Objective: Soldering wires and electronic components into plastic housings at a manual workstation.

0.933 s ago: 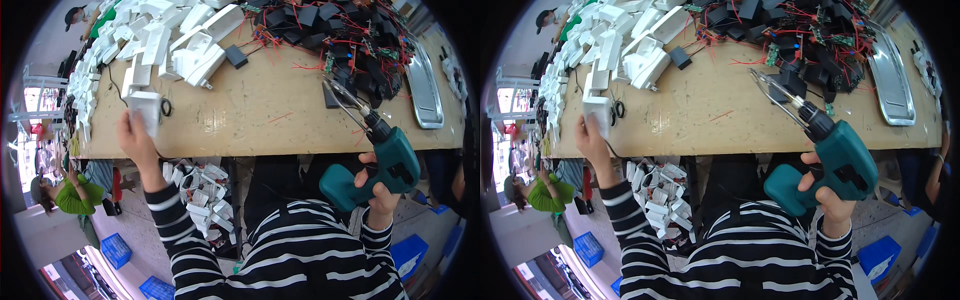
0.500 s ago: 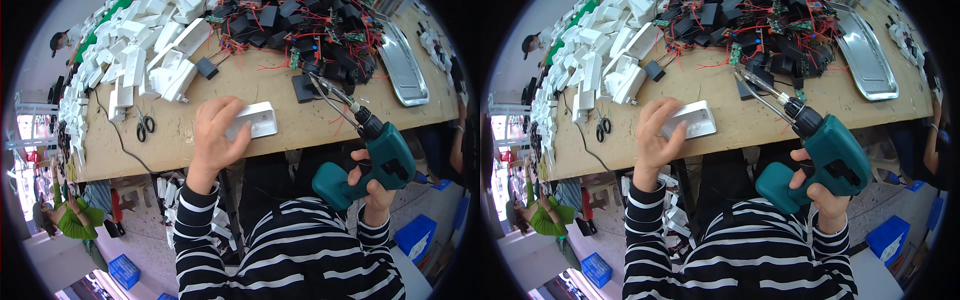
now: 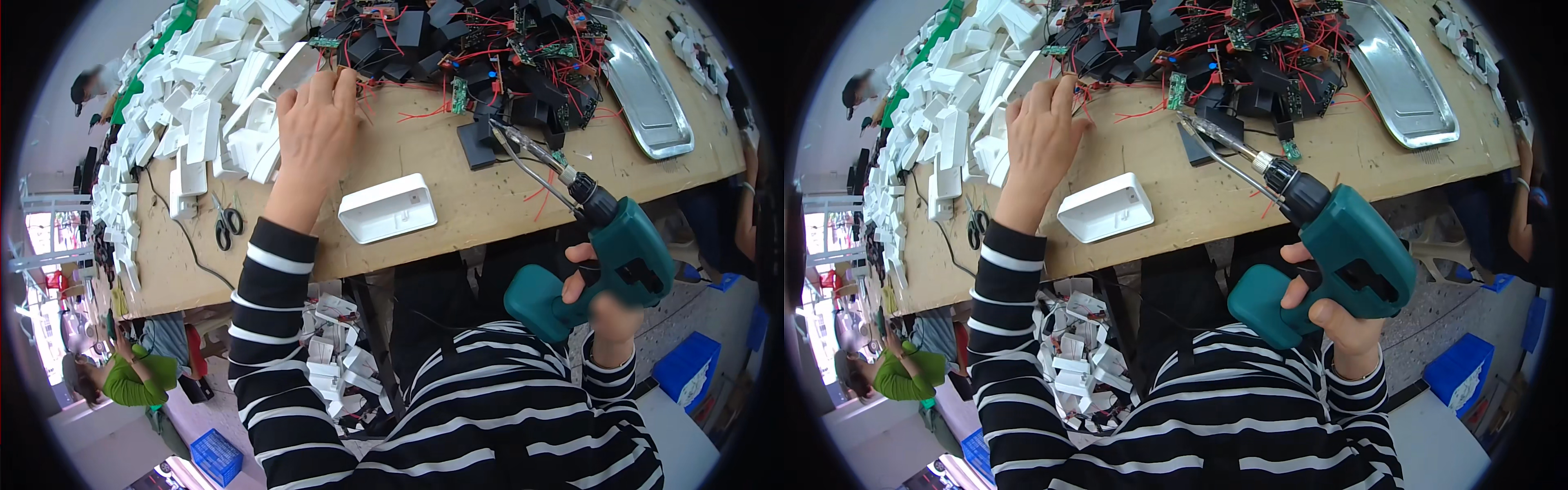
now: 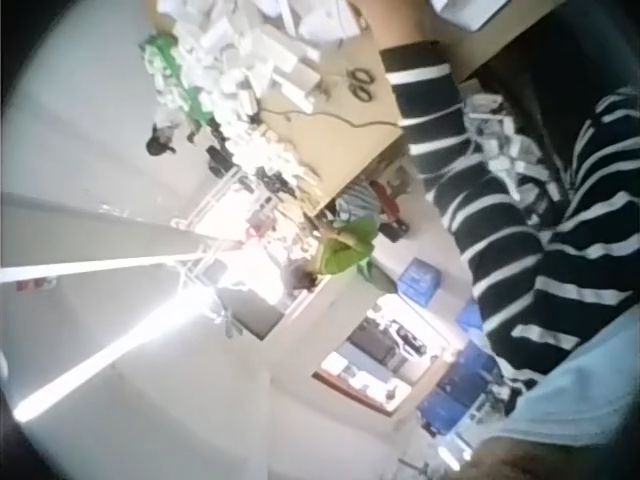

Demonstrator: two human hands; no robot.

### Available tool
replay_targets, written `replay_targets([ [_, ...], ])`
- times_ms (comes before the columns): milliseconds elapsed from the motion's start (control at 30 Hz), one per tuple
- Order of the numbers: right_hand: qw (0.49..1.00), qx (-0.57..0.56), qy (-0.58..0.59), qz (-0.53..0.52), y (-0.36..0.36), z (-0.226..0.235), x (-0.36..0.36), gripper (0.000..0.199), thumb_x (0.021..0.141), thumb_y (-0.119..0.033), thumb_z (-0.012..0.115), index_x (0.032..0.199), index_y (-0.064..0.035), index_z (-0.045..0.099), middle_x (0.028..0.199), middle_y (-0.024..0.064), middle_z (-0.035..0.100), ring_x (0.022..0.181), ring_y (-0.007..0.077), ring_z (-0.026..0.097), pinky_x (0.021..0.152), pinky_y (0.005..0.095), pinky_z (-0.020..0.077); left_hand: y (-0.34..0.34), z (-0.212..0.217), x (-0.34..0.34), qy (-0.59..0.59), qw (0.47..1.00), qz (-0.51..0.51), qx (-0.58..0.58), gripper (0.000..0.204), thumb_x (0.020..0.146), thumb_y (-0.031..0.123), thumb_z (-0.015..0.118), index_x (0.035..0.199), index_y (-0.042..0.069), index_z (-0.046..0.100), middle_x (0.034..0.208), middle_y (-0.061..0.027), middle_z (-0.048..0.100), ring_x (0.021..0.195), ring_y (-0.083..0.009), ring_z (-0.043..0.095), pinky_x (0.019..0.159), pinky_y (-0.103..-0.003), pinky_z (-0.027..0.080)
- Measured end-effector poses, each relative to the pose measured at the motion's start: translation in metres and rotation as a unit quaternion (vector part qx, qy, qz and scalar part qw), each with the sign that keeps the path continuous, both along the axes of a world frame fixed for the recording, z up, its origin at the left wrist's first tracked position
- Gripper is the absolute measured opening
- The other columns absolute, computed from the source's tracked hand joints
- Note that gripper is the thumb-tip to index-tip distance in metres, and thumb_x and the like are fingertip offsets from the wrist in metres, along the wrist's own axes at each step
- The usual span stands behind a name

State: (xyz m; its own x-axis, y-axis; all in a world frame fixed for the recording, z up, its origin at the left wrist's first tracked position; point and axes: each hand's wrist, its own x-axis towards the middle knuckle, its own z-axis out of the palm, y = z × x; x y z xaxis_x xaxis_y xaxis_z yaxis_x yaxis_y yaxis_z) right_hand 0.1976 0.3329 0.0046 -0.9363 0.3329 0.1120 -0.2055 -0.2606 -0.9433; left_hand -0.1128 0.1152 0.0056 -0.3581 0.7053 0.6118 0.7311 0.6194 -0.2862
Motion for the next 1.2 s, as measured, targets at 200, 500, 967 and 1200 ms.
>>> replay_targets([
  [200,1.000,0.000,-0.013,-0.020,0.006,-0.001,0.000,0.074,0.080,-0.022,0.073,0.135,0.0069,0.032,0.117,0.0274,0.055,0.074,0.0219,0.065,0.064,0.0310,0.0547,-0.001,0.012,-0.024,-0.135,0.984,-0.038,0.105,0.014,0.081,0.013,0.063,0.093,0.008,0.065,0.081,-0.0077,0.059,0.072,-0.0197,0.058,0.070,-0.033,0.044],
  [500,1.000,-0.003,-0.003,-0.022,0.006,-0.004,-0.005,0.074,0.080,-0.023,0.073,0.134,0.0071,0.033,0.117,0.0267,0.055,0.073,0.0215,0.064,0.065,0.0308,0.0544,-0.028,0.062,-0.051,-0.337,0.725,-0.175,0.574,0.020,0.097,0.015,0.048,0.100,-0.004,0.050,0.097,-0.0144,0.064,0.086,-0.0181,0.064,0.081,-0.028,0.052],
  [967,1.000,0.001,-0.002,-0.013,0.002,-0.001,-0.004,0.072,0.081,-0.022,0.072,0.133,0.0077,0.033,0.116,0.0273,0.055,0.073,0.0216,0.064,0.065,0.0311,0.0536,-0.058,0.063,-0.014,-0.345,0.567,-0.166,0.729,0.032,0.100,0.019,0.036,0.092,-0.007,0.052,0.103,-0.0242,0.062,0.090,-0.0279,0.062,0.083,-0.038,0.051],
  [1200,1.000,-0.003,-0.010,-0.005,-0.001,0.001,-0.005,0.073,0.080,-0.022,0.072,0.134,0.0069,0.033,0.116,0.0273,0.055,0.073,0.0217,0.064,0.064,0.0306,0.0539,-0.066,0.039,-0.009,-0.261,0.746,-0.050,0.611,0.018,0.099,0.017,0.042,0.098,-0.001,0.044,0.095,-0.0195,0.063,0.083,-0.0239,0.064,0.071,-0.033,0.054],
])
